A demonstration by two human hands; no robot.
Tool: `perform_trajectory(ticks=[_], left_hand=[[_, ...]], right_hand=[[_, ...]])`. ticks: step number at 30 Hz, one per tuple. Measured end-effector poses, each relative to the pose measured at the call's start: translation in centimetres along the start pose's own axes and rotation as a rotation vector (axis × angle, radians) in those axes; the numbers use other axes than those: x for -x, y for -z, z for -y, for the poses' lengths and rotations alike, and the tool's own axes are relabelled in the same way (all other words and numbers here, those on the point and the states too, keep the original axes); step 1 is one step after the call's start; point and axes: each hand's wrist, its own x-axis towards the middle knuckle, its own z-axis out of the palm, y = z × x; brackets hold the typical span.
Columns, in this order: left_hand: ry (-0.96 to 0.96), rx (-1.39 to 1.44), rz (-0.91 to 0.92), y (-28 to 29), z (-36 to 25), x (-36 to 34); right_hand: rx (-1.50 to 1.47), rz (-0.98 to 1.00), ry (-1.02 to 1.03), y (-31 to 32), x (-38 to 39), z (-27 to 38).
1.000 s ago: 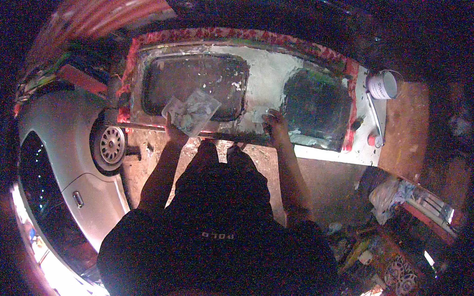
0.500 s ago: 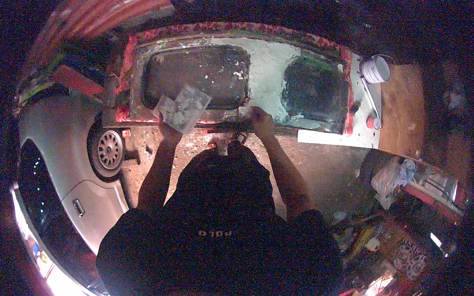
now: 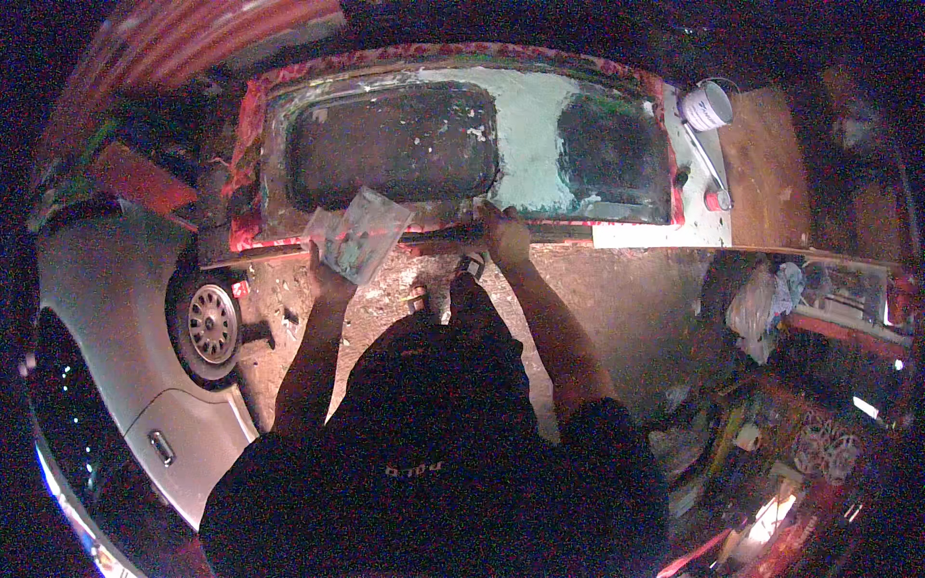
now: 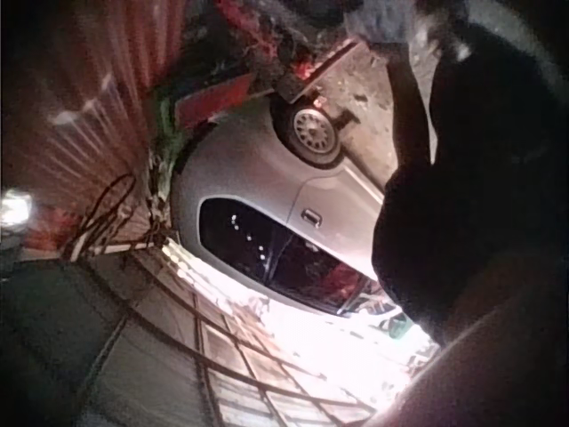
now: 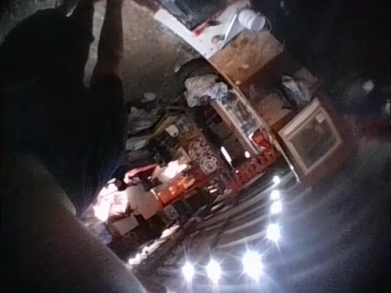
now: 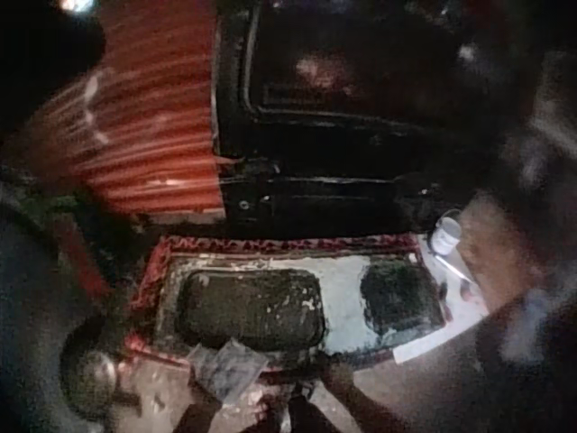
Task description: The person applies a white paste-like substance from a plastic container onto a rectangular metal panel using a small metal spatula. They repeatedly scoop the material and spread it across the surface, smoothing it into an even layer.
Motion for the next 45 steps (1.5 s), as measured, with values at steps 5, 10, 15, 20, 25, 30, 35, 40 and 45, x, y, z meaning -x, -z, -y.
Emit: perform_trajectory(ticks=[5, 10, 15, 20, 25, 30, 35, 40, 45], left_hand=[[0.034, 0.023, 0.071, 2.1, -1.3, 1.6], [0.009, -0.056, 0.084, 2.5, -2.2, 3.1], [0.002, -0.112, 0.002, 2.2, -2.4, 3.9], [0.032, -0.026, 0.092, 3.3, -2.5, 3.7], [0.034, -0.051, 0.074, 2.8, -2.6, 3.9], [0.053, -0.062, 0.167, 4.2, -2.8, 3.2], [0.038, -0.106, 0.082, 2.7, -2.6, 3.3], [0.041, -0.065, 0.149, 2.4, -2.0, 3.3], [-0.002, -0.061, 0.109, 2.2, -1.4, 3.8]], right_hand=[[0.008, -0.032, -0.059, -1.9, 0.9, 0.6], [0.020, 0.054, -0.124, -2.4, 0.9, 1.9], [0.011, 0.076, -0.150, -4.0, 1.7, 1.4], [-0.128, -0.038, -0.099, -0.9, 1.6, 2.8], [-0.260, -0.304, -0.182, -0.5, 2.4, 0.8], [-0.162, -0.180, -0.352, -0.9, 1.4, -1.0], [-0.043, -0.136, 0.020, -0.1, 0.5, -2.2], [0.025, 0.054, 0.295, 1.1, -1.0, -2.3], [0.125, 0.196, 0.560, 0.9, -3.3, -3.3]])
